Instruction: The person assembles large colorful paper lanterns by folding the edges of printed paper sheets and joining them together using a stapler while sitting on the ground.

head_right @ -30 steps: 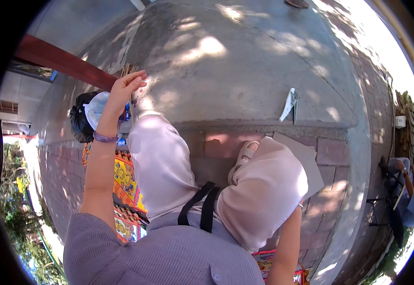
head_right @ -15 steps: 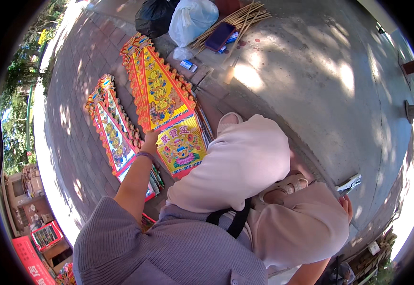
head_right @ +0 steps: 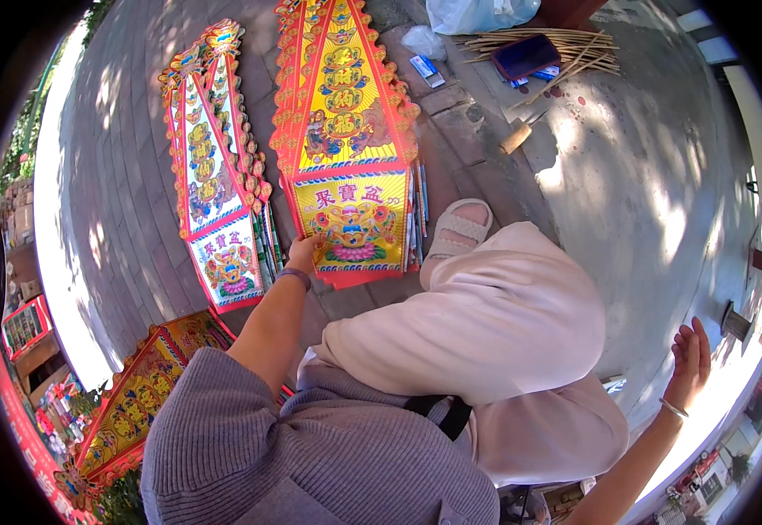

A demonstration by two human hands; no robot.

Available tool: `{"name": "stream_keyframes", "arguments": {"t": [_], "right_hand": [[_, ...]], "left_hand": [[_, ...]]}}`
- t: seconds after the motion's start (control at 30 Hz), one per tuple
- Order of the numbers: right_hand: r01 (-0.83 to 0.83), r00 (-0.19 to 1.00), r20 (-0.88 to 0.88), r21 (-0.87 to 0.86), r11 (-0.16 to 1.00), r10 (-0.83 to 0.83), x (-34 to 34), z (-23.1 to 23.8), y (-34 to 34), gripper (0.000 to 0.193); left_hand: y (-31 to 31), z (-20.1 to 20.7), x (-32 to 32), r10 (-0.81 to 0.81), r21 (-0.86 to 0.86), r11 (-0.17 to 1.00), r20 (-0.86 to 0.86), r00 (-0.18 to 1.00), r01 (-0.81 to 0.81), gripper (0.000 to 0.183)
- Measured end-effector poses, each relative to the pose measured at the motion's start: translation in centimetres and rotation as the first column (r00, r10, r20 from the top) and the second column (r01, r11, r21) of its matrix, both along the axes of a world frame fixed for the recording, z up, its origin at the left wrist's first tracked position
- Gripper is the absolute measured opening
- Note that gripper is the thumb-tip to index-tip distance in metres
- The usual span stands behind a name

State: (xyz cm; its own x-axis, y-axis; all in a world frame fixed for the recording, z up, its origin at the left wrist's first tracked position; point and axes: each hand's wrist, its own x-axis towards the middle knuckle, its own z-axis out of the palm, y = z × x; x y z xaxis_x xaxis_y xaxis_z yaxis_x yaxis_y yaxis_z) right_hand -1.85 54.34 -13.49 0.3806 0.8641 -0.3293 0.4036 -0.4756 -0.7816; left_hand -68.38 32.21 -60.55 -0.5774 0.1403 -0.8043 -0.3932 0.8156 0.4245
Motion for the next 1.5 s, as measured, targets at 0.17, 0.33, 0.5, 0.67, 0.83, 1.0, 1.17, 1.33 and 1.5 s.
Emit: {"name": "stream_keyframes", "arguments": {"t": [0.17, 0.33, 0.5, 0.67, 0.83, 1.0, 1.17, 1.33, 1.5], "right_hand": [[-0.154, 0.987, -0.042, -0.028, 0.988, 0.153, -8.3, -0.7, 2.4, 0.032], [-0.201, 0.978, -0.063, -0.047, 0.978, 0.198, -10.8, -0.2, 2.2, 0.031], [-0.15, 0.988, -0.054, -0.062, 0.987, 0.147, -10.9, 0.5, 1.1, 0.031], [-0.209, 0.976, -0.068, -0.052, 0.976, 0.206, -11.8, 0.6, 0.3, 0.03], [-0.238, 0.971, -0.046, -0.055, 0.97, 0.235, -12.6, 1.0, -0.2, 0.031], [-0.206, 0.978, -0.046, -0.057, 0.977, 0.204, -13.0, 1.6, -0.8, 0.029], [-0.241, 0.969, -0.058, -0.049, 0.969, 0.238, -13.5, 1.7, -1.2, 0.029], [-0.251, 0.967, -0.063, -0.053, 0.967, 0.248, -13.5, 2.0, -1.4, 0.029], [-0.23, 0.972, -0.073, -0.074, 0.97, 0.225, -14.2, 2.2, -1.5, 0.028]], "left_hand": [[1.5, 4.0, 1.0, -0.232, -0.146, 0.968, -0.211, 0.949, 0.204, 0.041], [1.7, 3.4, 0.4, -0.409, -0.203, 0.912, -0.413, 0.814, 0.356, 0.046], [2.8, 2.4, -1.6, -0.192, -0.121, 0.978, -0.228, 0.955, 0.167, 0.047], [4.2, 5.1, 0.0, -0.004, 0.261, 0.964, 0.193, 0.981, -0.047, 0.053], [5.2, 6.4, 1.4, -0.38, -0.168, 0.925, -0.402, 0.833, 0.341, 0.06], [5.3, 6.0, 1.1, -0.377, -0.088, 0.924, -0.379, 0.845, 0.373, 0.062], [5.8, 5.3, -0.3, -0.336, 0.013, 0.934, -0.304, 0.891, 0.356, 0.067], [6.5, 5.2, -1.9, -0.1, 0.318, 0.945, 0.058, 0.993, 0.077, 0.047], [6.9, 7.7, -1.1, -0.283, 0.213, 0.906, -0.339, 0.897, 0.366, 0.033]]}}
